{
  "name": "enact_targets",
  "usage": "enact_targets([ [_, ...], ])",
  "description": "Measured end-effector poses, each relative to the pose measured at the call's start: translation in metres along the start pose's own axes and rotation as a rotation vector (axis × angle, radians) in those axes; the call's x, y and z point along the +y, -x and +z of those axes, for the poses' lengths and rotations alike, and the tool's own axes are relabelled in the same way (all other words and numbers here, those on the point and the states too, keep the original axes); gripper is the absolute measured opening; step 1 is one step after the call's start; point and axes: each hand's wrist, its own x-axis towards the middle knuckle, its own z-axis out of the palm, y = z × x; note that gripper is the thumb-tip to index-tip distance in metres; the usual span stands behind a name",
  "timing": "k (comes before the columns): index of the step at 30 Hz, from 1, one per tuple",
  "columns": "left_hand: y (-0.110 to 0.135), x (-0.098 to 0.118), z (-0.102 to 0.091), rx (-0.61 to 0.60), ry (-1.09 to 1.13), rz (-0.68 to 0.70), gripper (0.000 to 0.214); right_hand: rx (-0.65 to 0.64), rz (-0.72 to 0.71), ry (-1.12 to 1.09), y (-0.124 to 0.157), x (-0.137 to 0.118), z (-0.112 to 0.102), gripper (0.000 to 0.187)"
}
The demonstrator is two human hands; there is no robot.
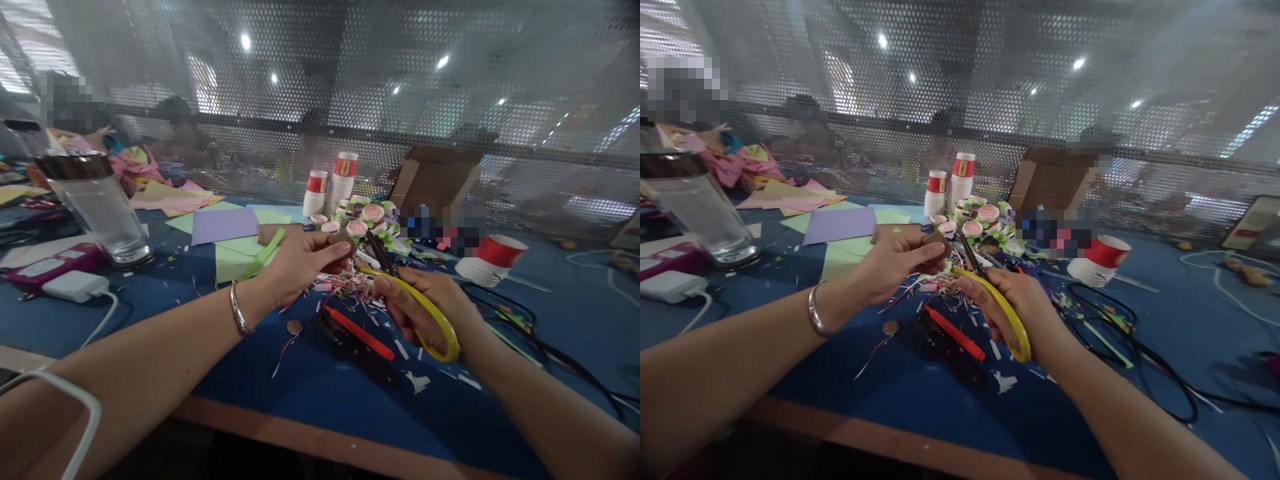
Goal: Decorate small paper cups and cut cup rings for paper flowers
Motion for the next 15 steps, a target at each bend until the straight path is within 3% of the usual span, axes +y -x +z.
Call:
enact_targets([
  [6, 0.002, 0.006, -0.002, -0.014, -0.086, 0.036, 0.013, -0.098, 0.047, -0.163, 0.0, 0.0, -0.004, 0.049],
  [11, 0.003, 0.009, 0.0, 0.023, -0.087, 0.034, 0.013, -0.159, -0.068, -0.185, -0.006, 0.01, -0.01, 0.049],
  [15, 0.004, 0.01, 0.001, -0.069, -0.063, 0.075, 0.015, -0.199, -0.179, -0.151, -0.008, 0.015, -0.014, 0.049],
])
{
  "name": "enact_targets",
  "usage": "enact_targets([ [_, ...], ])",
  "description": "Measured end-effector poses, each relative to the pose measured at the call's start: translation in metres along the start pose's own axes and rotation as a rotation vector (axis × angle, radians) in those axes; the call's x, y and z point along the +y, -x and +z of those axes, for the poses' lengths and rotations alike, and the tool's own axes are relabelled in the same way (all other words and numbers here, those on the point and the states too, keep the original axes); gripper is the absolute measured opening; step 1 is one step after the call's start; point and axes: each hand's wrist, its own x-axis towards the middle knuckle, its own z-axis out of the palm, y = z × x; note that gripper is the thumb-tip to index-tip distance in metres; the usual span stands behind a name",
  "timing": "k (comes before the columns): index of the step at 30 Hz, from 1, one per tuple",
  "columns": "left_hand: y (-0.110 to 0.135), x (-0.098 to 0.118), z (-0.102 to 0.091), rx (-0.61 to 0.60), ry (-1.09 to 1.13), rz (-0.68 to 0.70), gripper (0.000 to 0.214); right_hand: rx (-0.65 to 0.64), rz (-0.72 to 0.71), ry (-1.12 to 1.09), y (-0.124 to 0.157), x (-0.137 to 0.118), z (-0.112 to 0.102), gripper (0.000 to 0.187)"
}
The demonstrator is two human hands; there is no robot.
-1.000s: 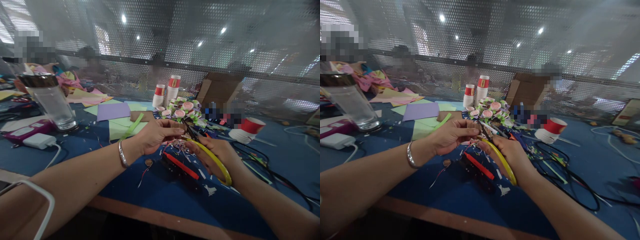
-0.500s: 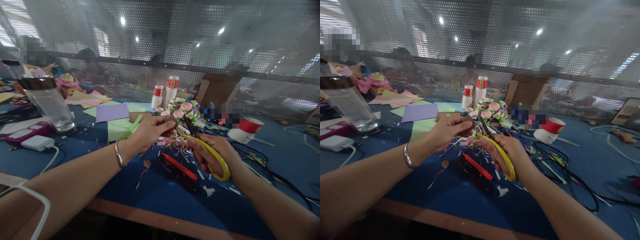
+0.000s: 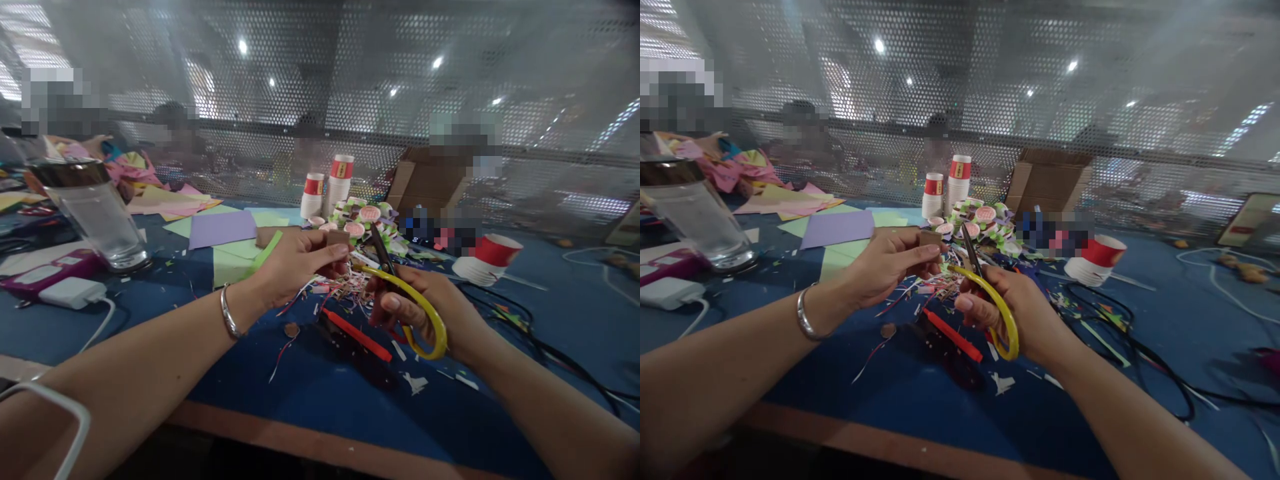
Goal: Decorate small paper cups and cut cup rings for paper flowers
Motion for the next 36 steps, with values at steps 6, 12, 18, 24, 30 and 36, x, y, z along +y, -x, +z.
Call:
enact_targets([
  [6, 0.002, 0.0, 0.0, -0.032, 0.003, 0.031, 0.017, -0.048, -0.149, 0.19, 0.0, -0.005, 0.002, 0.065],
  [12, 0.005, -0.001, 0.007, -0.127, -0.1, 0.04, 0.016, -0.007, -0.156, 0.355, 0.001, -0.008, 0.004, 0.05],
  [18, 0.008, -0.001, 0.011, -0.201, -0.169, 0.001, 0.013, 0.01, -0.091, 0.302, 0.004, -0.011, 0.006, 0.053],
  [24, 0.009, 0.0, 0.012, -0.181, -0.16, -0.004, 0.013, 0.035, -0.044, 0.271, 0.007, -0.016, 0.009, 0.05],
  [30, 0.008, -0.001, 0.01, -0.162, -0.15, 0.016, 0.015, 0.056, 0.014, 0.219, 0.006, -0.017, 0.011, 0.045],
  [36, 0.007, -0.004, 0.009, -0.173, -0.179, 0.008, 0.018, 0.106, 0.137, 0.176, 0.005, -0.015, 0.013, 0.044],
])
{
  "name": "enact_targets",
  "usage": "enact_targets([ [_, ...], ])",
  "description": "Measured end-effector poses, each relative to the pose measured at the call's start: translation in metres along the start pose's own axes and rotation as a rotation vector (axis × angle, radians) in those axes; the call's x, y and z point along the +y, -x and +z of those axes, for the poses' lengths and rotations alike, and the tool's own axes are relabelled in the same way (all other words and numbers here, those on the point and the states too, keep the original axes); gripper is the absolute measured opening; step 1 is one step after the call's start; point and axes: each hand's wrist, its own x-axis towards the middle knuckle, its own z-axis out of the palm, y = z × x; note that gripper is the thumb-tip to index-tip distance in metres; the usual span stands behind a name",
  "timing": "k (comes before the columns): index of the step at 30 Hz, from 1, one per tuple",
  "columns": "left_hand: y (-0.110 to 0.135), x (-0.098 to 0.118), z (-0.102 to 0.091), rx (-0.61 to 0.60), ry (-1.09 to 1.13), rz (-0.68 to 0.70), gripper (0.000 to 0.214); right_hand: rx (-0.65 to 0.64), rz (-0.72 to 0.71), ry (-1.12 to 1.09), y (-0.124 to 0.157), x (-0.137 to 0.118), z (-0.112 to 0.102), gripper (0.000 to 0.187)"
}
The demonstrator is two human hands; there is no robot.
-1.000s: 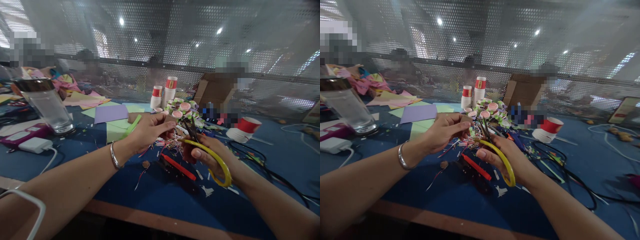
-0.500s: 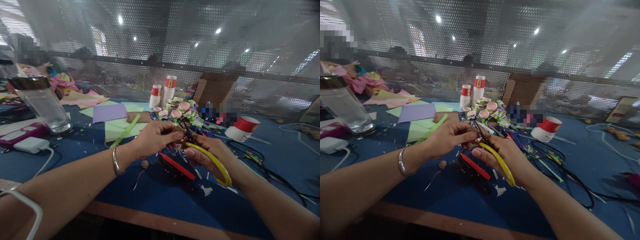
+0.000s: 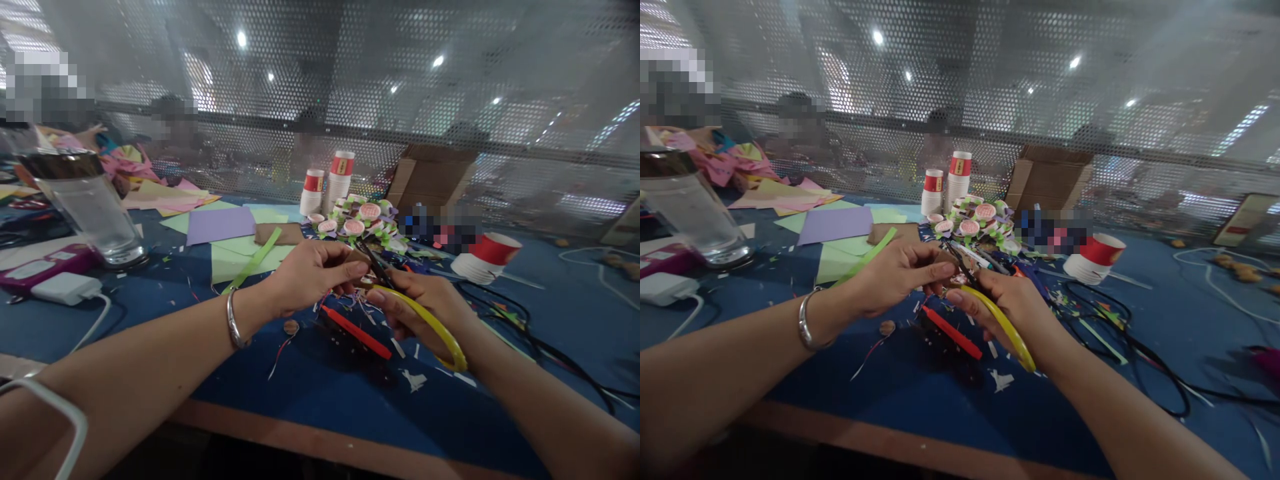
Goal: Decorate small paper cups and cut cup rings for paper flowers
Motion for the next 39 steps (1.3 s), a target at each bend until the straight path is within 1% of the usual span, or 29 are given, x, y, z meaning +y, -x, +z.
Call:
enact_targets([
  [3, -0.001, -0.002, 0.0, 0.06, 0.083, -0.015, 0.018, 0.042, 0.03, 0.02, 0.001, -0.002, 0.002, 0.044],
  [6, -0.002, -0.003, -0.001, 0.111, 0.177, -0.023, 0.021, 0.102, 0.062, 0.026, 0.003, -0.005, 0.003, 0.047],
  [9, -0.003, -0.002, -0.004, 0.134, 0.19, -0.021, 0.018, 0.122, 0.031, 0.044, 0.001, -0.003, 0.001, 0.05],
  [11, -0.003, -0.001, -0.005, 0.147, 0.185, -0.041, 0.017, 0.108, 0.012, 0.047, -0.001, 0.0, -0.001, 0.05],
  [14, -0.003, 0.002, -0.006, 0.129, 0.182, -0.073, 0.012, 0.069, 0.062, -0.02, -0.005, 0.005, -0.002, 0.05],
  [17, -0.002, 0.005, -0.006, 0.105, 0.126, -0.048, 0.01, 0.005, 0.094, -0.08, -0.007, 0.008, -0.002, 0.05],
  [20, 0.0, 0.008, -0.006, 0.099, 0.05, -0.043, 0.012, -0.07, 0.043, -0.085, -0.007, 0.008, -0.003, 0.05],
  [23, 0.0, 0.009, -0.006, 0.136, 0.023, -0.036, 0.013, -0.137, -0.058, -0.104, -0.005, 0.009, -0.006, 0.05],
  [25, 0.0, 0.008, -0.007, 0.154, 0.003, -0.024, 0.015, -0.161, -0.133, -0.105, -0.004, 0.009, -0.008, 0.053],
  [27, -0.001, 0.006, -0.008, 0.157, -0.037, -0.009, 0.017, -0.16, -0.197, -0.062, -0.003, 0.009, -0.009, 0.058],
  [30, -0.001, 0.003, -0.01, 0.127, -0.13, 0.028, 0.018, -0.141, -0.211, 0.028, -0.002, 0.008, -0.009, 0.06],
  [34, 0.001, 0.003, -0.009, 0.021, -0.22, 0.057, 0.018, -0.121, -0.197, 0.081, -0.002, 0.006, -0.009, 0.058],
  [39, 0.002, 0.005, -0.007, -0.039, -0.265, 0.079, 0.018, -0.082, -0.14, 0.054, 0.003, -0.001, -0.006, 0.056],
])
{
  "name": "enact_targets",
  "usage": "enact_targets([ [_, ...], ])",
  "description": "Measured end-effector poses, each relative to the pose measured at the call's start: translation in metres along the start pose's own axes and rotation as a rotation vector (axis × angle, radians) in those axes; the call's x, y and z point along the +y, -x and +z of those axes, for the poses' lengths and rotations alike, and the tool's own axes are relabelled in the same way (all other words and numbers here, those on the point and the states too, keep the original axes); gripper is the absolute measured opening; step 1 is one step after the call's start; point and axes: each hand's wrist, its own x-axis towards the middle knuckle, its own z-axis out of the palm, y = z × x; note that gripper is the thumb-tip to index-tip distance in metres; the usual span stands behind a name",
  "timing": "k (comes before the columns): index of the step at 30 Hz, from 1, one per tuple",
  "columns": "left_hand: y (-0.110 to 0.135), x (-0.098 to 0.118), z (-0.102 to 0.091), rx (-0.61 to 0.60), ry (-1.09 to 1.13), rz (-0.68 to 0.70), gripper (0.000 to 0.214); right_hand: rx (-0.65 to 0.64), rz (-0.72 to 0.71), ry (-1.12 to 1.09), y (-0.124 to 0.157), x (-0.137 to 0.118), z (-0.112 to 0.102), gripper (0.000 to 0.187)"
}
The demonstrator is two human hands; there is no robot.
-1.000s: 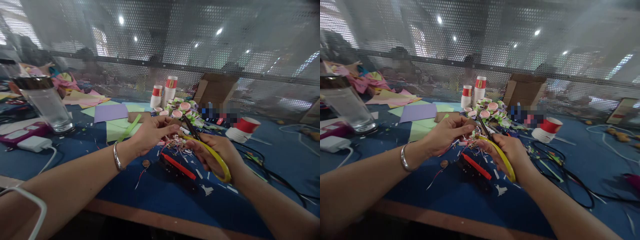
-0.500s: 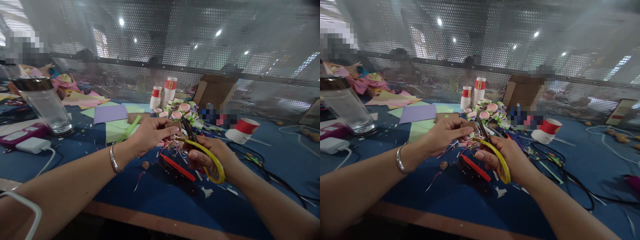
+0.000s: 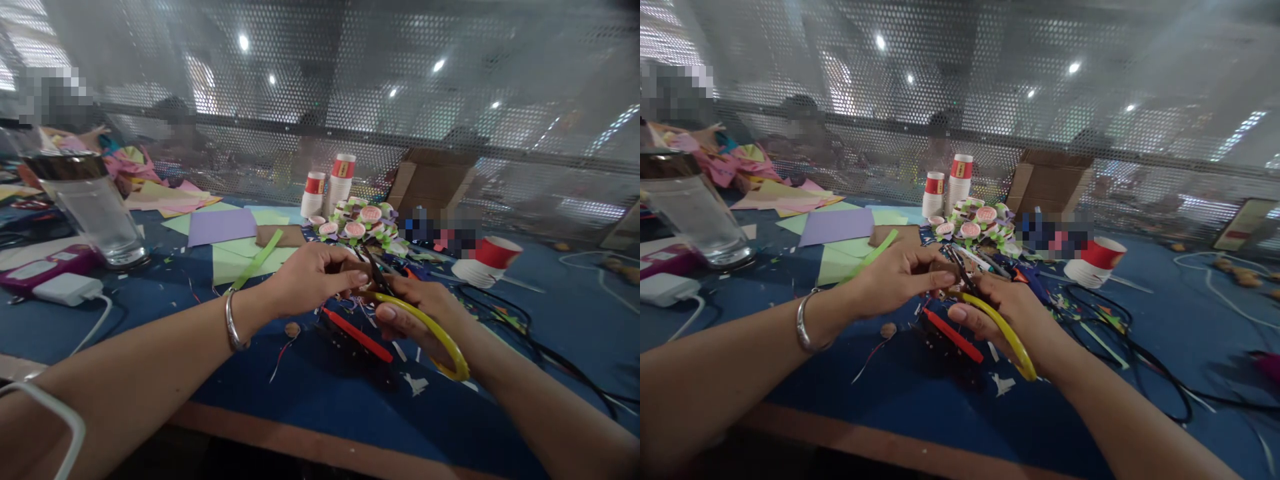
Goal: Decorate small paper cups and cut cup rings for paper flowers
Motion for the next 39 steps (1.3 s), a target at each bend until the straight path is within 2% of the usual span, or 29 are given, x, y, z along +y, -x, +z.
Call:
enact_targets([
  [4, -0.001, -0.001, -0.001, -0.036, 0.048, -0.021, 0.023, 0.041, 0.039, -0.017, 0.002, -0.004, 0.004, 0.05],
  [9, -0.001, -0.002, -0.003, -0.044, 0.072, -0.059, 0.028, 0.063, 0.155, -0.065, 0.0, -0.005, 0.007, 0.046],
  [15, 0.0, -0.003, -0.008, -0.035, 0.037, -0.047, 0.032, 0.111, 0.176, 0.004, -0.001, -0.005, 0.008, 0.045],
  [21, -0.003, 0.003, -0.025, 0.079, 0.14, -0.144, 0.012, 0.224, 0.185, 0.02, -0.005, -0.001, 0.006, 0.057],
  [25, -0.006, 0.002, -0.043, 0.127, 0.028, -0.187, 0.011, 0.227, 0.167, 0.053, -0.008, 0.005, 0.003, 0.061],
  [28, -0.005, -0.003, -0.058, 0.04, -0.192, -0.209, 0.017, 0.207, 0.19, 0.084, -0.01, 0.009, 0.001, 0.061],
  [30, -0.004, -0.006, -0.065, -0.094, -0.288, -0.255, 0.019, 0.2, 0.198, 0.095, -0.01, 0.01, 0.0, 0.06],
  [32, -0.004, -0.011, -0.07, -0.262, -0.306, -0.289, 0.017, 0.203, 0.186, 0.098, -0.01, 0.011, 0.0, 0.061],
  [34, -0.005, -0.016, -0.072, -0.357, -0.265, -0.308, 0.01, 0.206, 0.171, 0.12, -0.01, 0.011, -0.001, 0.061],
  [39, -0.008, -0.029, -0.073, -0.359, -0.177, -0.37, 0.003, 0.179, 0.173, 0.212, -0.01, 0.012, -0.002, 0.058],
])
